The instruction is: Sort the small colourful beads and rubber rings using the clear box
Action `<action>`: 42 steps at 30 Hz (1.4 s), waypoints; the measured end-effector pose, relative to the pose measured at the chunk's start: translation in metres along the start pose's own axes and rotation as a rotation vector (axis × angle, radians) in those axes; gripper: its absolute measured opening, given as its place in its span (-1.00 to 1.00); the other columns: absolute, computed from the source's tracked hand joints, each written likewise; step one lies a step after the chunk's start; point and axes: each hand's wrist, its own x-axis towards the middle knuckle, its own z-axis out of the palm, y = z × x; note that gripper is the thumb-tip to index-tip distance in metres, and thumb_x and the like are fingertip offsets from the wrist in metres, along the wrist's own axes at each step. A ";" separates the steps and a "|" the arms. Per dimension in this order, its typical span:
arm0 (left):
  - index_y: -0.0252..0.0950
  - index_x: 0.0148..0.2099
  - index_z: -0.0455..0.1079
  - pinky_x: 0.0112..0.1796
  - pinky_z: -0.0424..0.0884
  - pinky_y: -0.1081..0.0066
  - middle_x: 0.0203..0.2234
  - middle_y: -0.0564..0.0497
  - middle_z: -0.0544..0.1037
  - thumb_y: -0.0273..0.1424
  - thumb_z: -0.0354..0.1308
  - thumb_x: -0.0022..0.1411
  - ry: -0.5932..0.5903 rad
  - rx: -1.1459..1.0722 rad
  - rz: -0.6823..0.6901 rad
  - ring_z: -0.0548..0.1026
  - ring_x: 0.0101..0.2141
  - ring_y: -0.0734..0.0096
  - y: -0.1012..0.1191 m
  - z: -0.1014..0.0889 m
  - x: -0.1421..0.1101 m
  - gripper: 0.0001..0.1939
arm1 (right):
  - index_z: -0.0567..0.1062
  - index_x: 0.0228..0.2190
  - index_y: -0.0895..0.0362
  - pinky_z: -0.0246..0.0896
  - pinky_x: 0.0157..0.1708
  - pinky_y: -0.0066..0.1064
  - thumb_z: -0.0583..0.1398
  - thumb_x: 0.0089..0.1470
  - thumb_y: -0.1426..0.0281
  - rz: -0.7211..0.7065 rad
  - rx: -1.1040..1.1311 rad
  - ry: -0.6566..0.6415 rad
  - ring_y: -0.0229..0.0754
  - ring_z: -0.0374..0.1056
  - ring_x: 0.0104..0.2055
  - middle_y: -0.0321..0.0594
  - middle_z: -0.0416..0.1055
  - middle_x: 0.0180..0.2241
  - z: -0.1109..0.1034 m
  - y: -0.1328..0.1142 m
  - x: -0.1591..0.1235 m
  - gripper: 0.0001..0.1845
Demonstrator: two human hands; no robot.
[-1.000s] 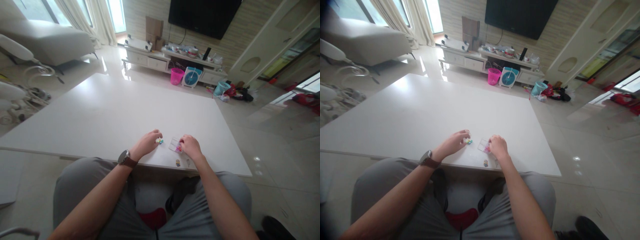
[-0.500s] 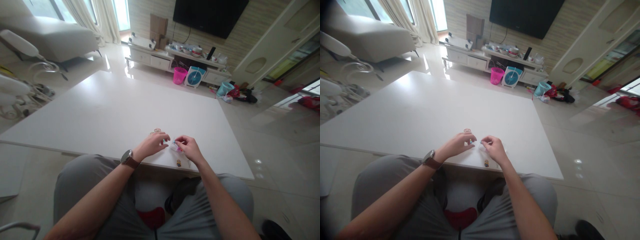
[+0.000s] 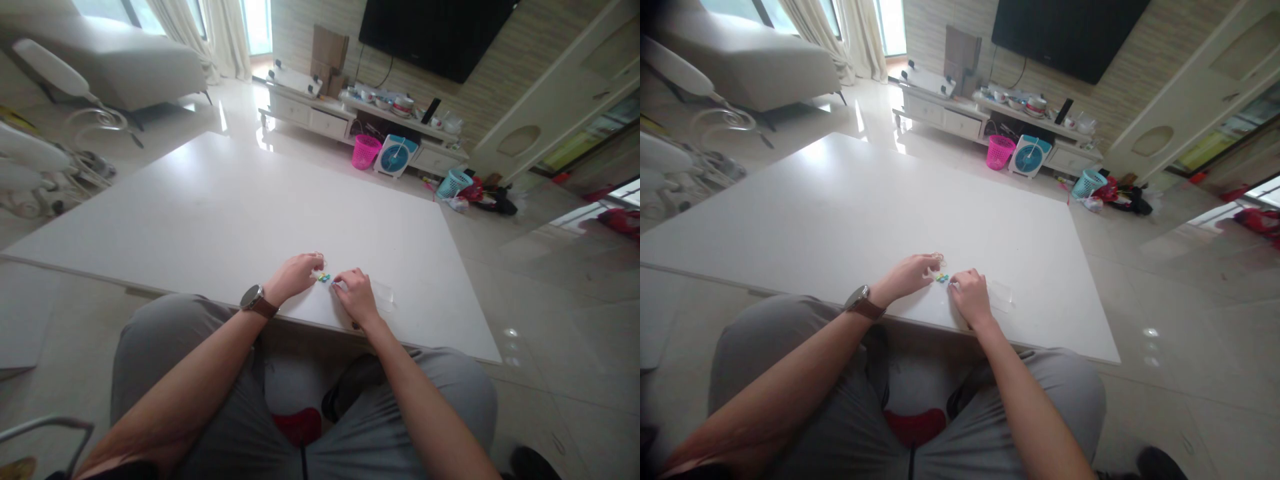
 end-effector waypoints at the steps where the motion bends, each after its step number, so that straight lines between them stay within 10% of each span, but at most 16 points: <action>1: -0.27 -0.25 0.47 -0.23 0.42 0.36 -0.25 -0.03 0.58 -0.67 0.10 0.05 -0.009 -0.001 0.005 0.49 -0.37 0.36 -0.001 0.002 0.000 -0.73 | 0.54 -0.29 0.08 0.04 -0.02 -0.25 0.21 0.23 0.41 -0.010 -0.029 -0.011 -0.08 0.31 -0.03 -0.21 0.56 -0.22 0.002 -0.001 0.000 -0.92; 15: -0.28 -0.28 0.48 -0.20 0.43 0.34 -0.37 -0.01 0.53 -0.64 0.13 0.04 -0.050 -0.005 0.000 0.50 -0.37 0.33 -0.005 0.007 0.001 -0.78 | 0.57 -0.25 0.08 -0.04 -0.05 -0.26 0.15 0.33 0.34 -0.066 -0.160 -0.067 -0.09 0.29 -0.02 -0.18 0.57 -0.19 0.007 -0.004 0.000 -0.81; 25: -0.21 -0.15 0.50 0.04 0.39 0.20 -0.14 -0.08 0.49 -0.56 0.21 0.14 -0.022 -0.029 0.125 0.41 -0.02 0.18 0.009 0.012 -0.001 -0.77 | 0.54 -0.19 0.12 0.19 -0.10 -0.30 0.16 0.13 0.52 0.118 -0.038 0.140 -0.11 0.34 -0.20 -0.17 0.50 -0.21 -0.052 0.029 0.005 -0.79; 42: -0.22 -0.20 0.51 0.08 0.34 0.11 -0.11 -0.10 0.46 -0.47 0.18 0.25 -0.080 0.037 0.138 0.33 0.03 0.14 0.014 0.016 0.000 -0.90 | 0.64 -0.41 0.08 0.24 -0.04 -0.34 0.24 0.10 0.52 0.167 -0.198 -0.239 -0.06 0.30 -0.02 -0.12 0.44 -0.17 -0.057 0.049 -0.006 -0.83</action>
